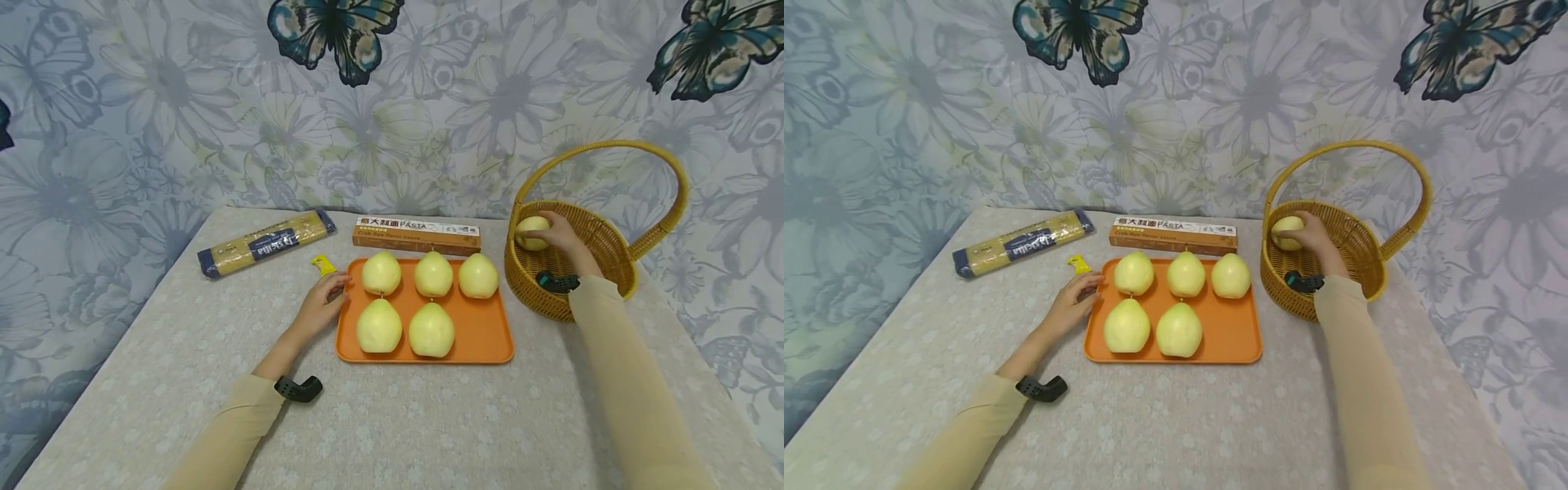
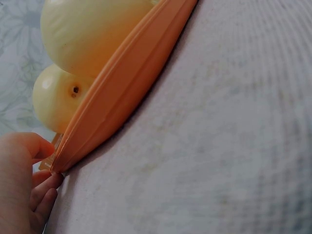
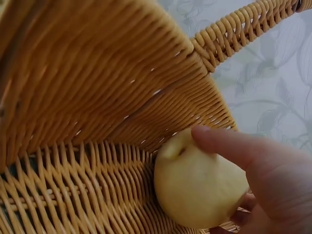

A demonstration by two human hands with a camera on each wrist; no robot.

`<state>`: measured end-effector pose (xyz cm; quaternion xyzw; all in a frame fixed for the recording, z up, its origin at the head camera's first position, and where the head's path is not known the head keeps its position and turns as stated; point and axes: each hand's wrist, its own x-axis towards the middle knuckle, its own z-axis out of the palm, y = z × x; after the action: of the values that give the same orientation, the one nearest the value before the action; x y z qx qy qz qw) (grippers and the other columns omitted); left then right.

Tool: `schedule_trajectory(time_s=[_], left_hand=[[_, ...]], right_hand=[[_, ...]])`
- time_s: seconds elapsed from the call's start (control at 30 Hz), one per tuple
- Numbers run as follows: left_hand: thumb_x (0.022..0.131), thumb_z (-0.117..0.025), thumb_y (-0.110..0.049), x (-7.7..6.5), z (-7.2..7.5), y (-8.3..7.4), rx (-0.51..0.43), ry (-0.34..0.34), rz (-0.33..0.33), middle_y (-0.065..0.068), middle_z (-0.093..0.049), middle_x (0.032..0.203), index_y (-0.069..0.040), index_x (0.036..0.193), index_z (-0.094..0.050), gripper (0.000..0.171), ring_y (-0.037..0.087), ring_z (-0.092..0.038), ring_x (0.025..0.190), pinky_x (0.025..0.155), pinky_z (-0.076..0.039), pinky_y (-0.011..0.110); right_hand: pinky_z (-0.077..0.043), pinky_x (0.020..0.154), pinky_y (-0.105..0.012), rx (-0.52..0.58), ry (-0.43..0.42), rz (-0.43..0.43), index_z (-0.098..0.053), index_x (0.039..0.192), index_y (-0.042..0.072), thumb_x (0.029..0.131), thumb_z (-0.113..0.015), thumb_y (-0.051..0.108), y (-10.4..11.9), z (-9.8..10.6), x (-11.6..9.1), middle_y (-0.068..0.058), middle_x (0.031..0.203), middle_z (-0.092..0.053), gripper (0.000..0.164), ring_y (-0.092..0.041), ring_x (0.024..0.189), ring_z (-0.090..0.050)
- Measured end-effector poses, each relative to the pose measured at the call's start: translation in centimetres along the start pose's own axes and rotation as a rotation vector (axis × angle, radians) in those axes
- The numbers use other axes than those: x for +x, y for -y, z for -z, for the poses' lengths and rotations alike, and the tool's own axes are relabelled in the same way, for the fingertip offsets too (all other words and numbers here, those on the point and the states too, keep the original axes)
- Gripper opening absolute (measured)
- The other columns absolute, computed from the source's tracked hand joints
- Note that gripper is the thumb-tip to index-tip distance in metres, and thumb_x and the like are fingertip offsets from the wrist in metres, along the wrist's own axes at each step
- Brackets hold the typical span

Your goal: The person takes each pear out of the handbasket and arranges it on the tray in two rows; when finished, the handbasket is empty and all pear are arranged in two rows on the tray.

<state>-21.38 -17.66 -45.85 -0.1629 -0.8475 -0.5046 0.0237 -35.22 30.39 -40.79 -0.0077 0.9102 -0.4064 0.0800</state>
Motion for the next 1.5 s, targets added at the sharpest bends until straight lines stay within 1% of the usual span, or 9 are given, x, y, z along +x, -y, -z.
schedule_trajectory(time_s=[0.1,0.33,0.53,0.73,0.97,1.2,1.33,1.43,1.5], left_hand=[[0.093,-0.055,0.001,0.0,0.0,0.1,0.001,0.002,-0.003,0.032,-0.043,0.138,0.012,0.128,-0.051,0.036,0.044,-0.052,0.119,0.104,-0.044,0.052],[0.093,-0.054,0.001,-0.1,0.1,0.0,-0.012,0.012,-0.002,0.032,-0.043,0.137,0.013,0.128,-0.051,0.036,0.045,-0.051,0.120,0.105,-0.043,0.052],[0.093,-0.054,0.002,-0.1,0.1,-0.1,-0.013,0.010,0.000,0.032,-0.042,0.138,0.014,0.127,-0.051,0.036,0.045,-0.051,0.121,0.106,-0.043,0.052],[0.093,-0.054,0.002,0.0,0.2,-0.1,-0.014,0.009,0.009,0.032,-0.042,0.138,0.014,0.126,-0.052,0.035,0.045,-0.051,0.121,0.106,-0.043,0.051],[0.093,-0.054,0.002,0.0,0.2,-0.1,-0.008,0.009,0.008,0.032,-0.043,0.137,0.014,0.127,-0.052,0.036,0.044,-0.051,0.120,0.105,-0.044,0.052],[0.093,-0.054,0.002,0.1,0.0,0.4,0.011,0.001,0.001,0.032,-0.044,0.137,0.013,0.126,-0.052,0.035,0.044,-0.052,0.119,0.103,-0.045,0.052],[0.094,-0.054,0.000,0.6,-0.5,2.4,0.013,-0.010,-0.007,0.029,-0.044,0.138,0.010,0.128,-0.052,0.036,0.043,-0.052,0.119,0.103,-0.045,0.053],[0.095,-0.055,-0.004,0.9,-0.7,3.9,0.012,-0.017,-0.004,0.025,-0.045,0.139,0.005,0.129,-0.054,0.036,0.039,-0.052,0.120,0.104,-0.045,0.051],[0.095,-0.056,-0.005,0.9,-0.7,4.1,0.014,-0.016,-0.005,0.023,-0.046,0.139,0.003,0.129,-0.055,0.035,0.037,-0.053,0.120,0.104,-0.046,0.050]], right_hand=[[-0.041,0.101,-0.055,0.014,0.038,-0.002,-0.018,0.148,-0.005,0.093,-0.061,0.023,0.1,-0.2,-0.1,-0.033,0.146,-0.026,0.076,-0.046,0.126,-0.037],[-0.043,0.097,-0.054,-0.019,0.074,0.034,-0.016,0.148,-0.007,0.092,-0.061,0.016,-0.2,-0.2,-0.3,-0.036,0.142,-0.028,0.076,-0.047,0.121,-0.040],[-0.043,0.094,-0.053,-0.045,0.041,0.065,-0.021,0.145,-0.009,0.089,-0.063,0.012,-0.4,-0.2,-0.2,-0.035,0.139,-0.031,0.073,-0.046,0.118,-0.041],[-0.043,0.094,-0.053,-0.010,0.021,0.047,-0.021,0.145,-0.008,0.090,-0.062,0.015,0.0,-0.2,-0.6,-0.035,0.140,-0.031,0.073,-0.046,0.118,-0.041],[-0.040,0.101,-0.056,0.118,-0.121,-0.001,-0.017,0.150,0.002,0.091,-0.062,0.023,0.4,0.2,-1.1,-0.030,0.149,-0.024,0.077,-0.045,0.128,-0.035],[-0.040,0.102,-0.045,0.361,-0.307,-0.045,-0.018,0.151,0.011,0.089,-0.063,0.022,0.6,0.8,-1.4,-0.018,0.155,-0.018,0.078,-0.032,0.132,-0.032],[-0.041,0.101,-0.040,0.407,-0.359,-0.050,-0.021,0.150,0.017,0.088,-0.065,0.022,0.8,0.9,-1.2,-0.012,0.157,-0.019,0.076,-0.027,0.132,-0.032],[-0.041,0.101,-0.039,0.422,-0.365,-0.050,-0.023,0.150,0.020,0.087,-0.066,0.021,0.9,0.9,-1.2,-0.011,0.157,-0.020,0.076,-0.026,0.133,-0.033],[-0.041,0.102,-0.039,0.428,-0.364,-0.051,-0.023,0.149,0.020,0.087,-0.066,0.021,1.0,1.0,-1.2,-0.010,0.156,-0.021,0.076,-0.025,0.133,-0.033]])
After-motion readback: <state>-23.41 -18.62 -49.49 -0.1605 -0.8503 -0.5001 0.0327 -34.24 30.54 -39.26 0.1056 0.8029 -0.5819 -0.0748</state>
